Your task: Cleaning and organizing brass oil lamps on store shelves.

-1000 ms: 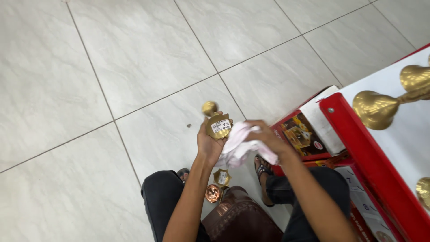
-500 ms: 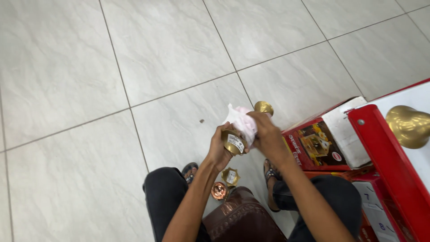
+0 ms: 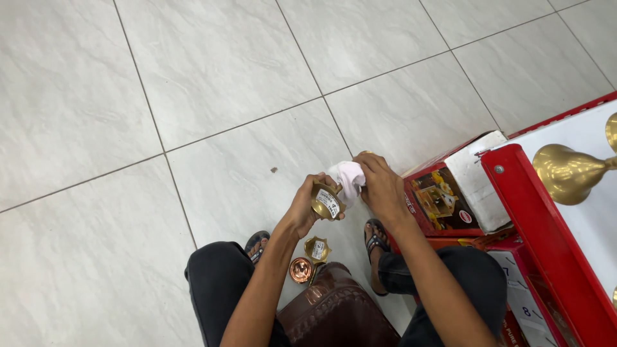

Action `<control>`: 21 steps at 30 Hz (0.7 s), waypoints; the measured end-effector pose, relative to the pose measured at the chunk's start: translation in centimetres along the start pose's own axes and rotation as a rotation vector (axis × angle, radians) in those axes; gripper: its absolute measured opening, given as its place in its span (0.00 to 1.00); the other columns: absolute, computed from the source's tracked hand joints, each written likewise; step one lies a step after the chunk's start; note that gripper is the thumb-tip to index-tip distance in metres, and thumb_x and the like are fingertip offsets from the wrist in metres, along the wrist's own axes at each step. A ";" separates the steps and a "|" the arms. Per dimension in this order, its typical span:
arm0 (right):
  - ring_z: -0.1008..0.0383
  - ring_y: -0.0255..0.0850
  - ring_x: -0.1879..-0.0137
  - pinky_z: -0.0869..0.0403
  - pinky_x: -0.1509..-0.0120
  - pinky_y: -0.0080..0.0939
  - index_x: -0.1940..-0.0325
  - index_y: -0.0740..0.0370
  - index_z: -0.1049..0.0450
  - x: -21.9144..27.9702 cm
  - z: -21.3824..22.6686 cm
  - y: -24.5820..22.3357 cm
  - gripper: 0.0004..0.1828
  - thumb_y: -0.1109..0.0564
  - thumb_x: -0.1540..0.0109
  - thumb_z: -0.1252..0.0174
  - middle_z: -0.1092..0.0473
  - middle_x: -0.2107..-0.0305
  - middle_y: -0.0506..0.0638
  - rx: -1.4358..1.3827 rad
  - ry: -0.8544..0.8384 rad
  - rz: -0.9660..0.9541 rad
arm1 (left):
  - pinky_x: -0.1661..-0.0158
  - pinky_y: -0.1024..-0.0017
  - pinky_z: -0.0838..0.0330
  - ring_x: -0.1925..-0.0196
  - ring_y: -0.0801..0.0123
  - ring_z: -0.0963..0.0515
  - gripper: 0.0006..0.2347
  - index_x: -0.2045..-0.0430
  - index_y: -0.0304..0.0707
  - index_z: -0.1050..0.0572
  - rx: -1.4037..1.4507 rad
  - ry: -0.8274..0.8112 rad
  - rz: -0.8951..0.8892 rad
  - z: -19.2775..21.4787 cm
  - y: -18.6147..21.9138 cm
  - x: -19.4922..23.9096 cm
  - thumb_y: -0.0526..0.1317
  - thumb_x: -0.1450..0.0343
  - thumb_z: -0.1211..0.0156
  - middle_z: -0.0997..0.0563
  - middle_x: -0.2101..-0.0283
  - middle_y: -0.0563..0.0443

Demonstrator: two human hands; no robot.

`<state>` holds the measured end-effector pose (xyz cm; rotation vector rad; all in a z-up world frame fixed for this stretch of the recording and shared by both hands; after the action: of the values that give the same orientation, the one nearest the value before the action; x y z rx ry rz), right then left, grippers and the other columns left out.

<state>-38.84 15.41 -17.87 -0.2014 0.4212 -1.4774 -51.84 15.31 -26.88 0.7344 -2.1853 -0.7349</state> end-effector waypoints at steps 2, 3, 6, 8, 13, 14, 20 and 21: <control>0.27 0.52 0.38 0.24 0.42 0.51 0.48 0.60 0.24 -0.1 0.2 0.1 0.32 0.71 0.56 0.32 0.28 0.44 0.52 0.013 0.033 0.033 | 0.73 0.66 0.21 0.75 0.56 0.16 0.19 0.68 0.38 0.31 -0.019 -0.006 0.020 0.1 -0.1 -0.5 0.52 0.24 0.66 0.20 0.74 0.40; 0.27 0.53 0.37 0.24 0.41 0.52 0.48 0.60 0.23 -0.1 0.4 -0.1 0.33 0.71 0.57 0.32 0.27 0.43 0.52 0.026 0.068 0.066 | 0.75 0.68 0.23 0.76 0.56 0.16 0.18 0.68 0.38 0.31 -0.039 -0.012 0.039 0.2 -0.3 -0.6 0.52 0.24 0.66 0.19 0.74 0.39; 0.24 0.54 0.41 0.24 0.41 0.53 0.42 0.55 0.24 -0.5 -1.0 2.3 0.34 0.70 0.53 0.34 0.26 0.45 0.55 -0.060 -0.062 -0.119 | 0.74 0.65 0.18 0.74 0.57 0.14 0.20 0.66 0.36 0.30 -0.203 0.047 0.066 0.7 -0.8 -1.2 0.51 0.26 0.71 0.18 0.74 0.40; 0.22 0.54 0.44 0.23 0.42 0.52 0.42 0.55 0.24 -0.3 -2.1 5.6 0.32 0.70 0.50 0.34 0.25 0.48 0.56 -0.057 -0.090 -0.208 | 0.73 0.67 0.18 0.74 0.59 0.15 0.21 0.65 0.32 0.28 -0.258 0.034 0.010 1.6 -1.3 -1.9 0.51 0.24 0.67 0.18 0.72 0.41; 0.20 0.58 0.51 0.23 0.46 0.55 0.47 0.58 0.22 0.2 0.8 8.9 0.23 0.68 0.45 0.34 0.24 0.53 0.58 0.105 -0.034 -0.357 | 0.76 0.67 0.18 0.80 0.58 0.16 0.15 0.58 0.52 0.28 -0.448 0.087 0.060 4.1 -0.5 -0.6 0.51 0.26 0.65 0.17 0.75 0.37; 0.21 0.58 0.51 0.23 0.47 0.56 0.48 0.57 0.22 0.0 1.6 8.8 0.23 0.69 0.46 0.34 0.24 0.53 0.57 0.139 -0.015 -0.364 | 0.76 0.67 0.19 0.79 0.58 0.16 0.18 0.61 0.38 0.27 -0.380 0.091 0.008 3.9 0.8 -0.3 0.51 0.24 0.62 0.17 0.73 0.37; 0.25 0.53 0.42 0.24 0.38 0.53 0.41 0.56 0.28 0.7 -0.7 2.3 0.37 0.69 0.53 0.31 0.28 0.45 0.55 -0.003 0.069 -0.039 | 0.78 0.69 0.21 0.80 0.59 0.16 0.23 0.66 0.24 0.26 -0.333 0.054 0.025 3.6 -0.1 -0.4 0.49 0.22 0.65 0.17 0.74 0.36; 0.26 0.53 0.39 0.25 0.34 0.54 0.39 0.58 0.31 1.1 -2.3 0.9 0.37 0.68 0.52 0.30 0.30 0.43 0.55 -0.022 0.087 0.154 | 0.80 0.69 0.21 0.80 0.59 0.14 0.23 0.66 0.27 0.27 -0.361 0.000 0.061 2.9 -0.7 -0.6 0.49 0.24 0.69 0.16 0.75 0.36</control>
<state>-38.91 14.73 -20.42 -0.1198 0.5126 -1.3337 -53.52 16.08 -29.34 0.4798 -1.9886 -1.0596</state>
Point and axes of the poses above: each hand's wrist, its own x-axis away from the middle knuckle, its own z-axis out of the back of the hand, y = z × x, the point moved 10 cm from there along -x, towards the middle knuckle
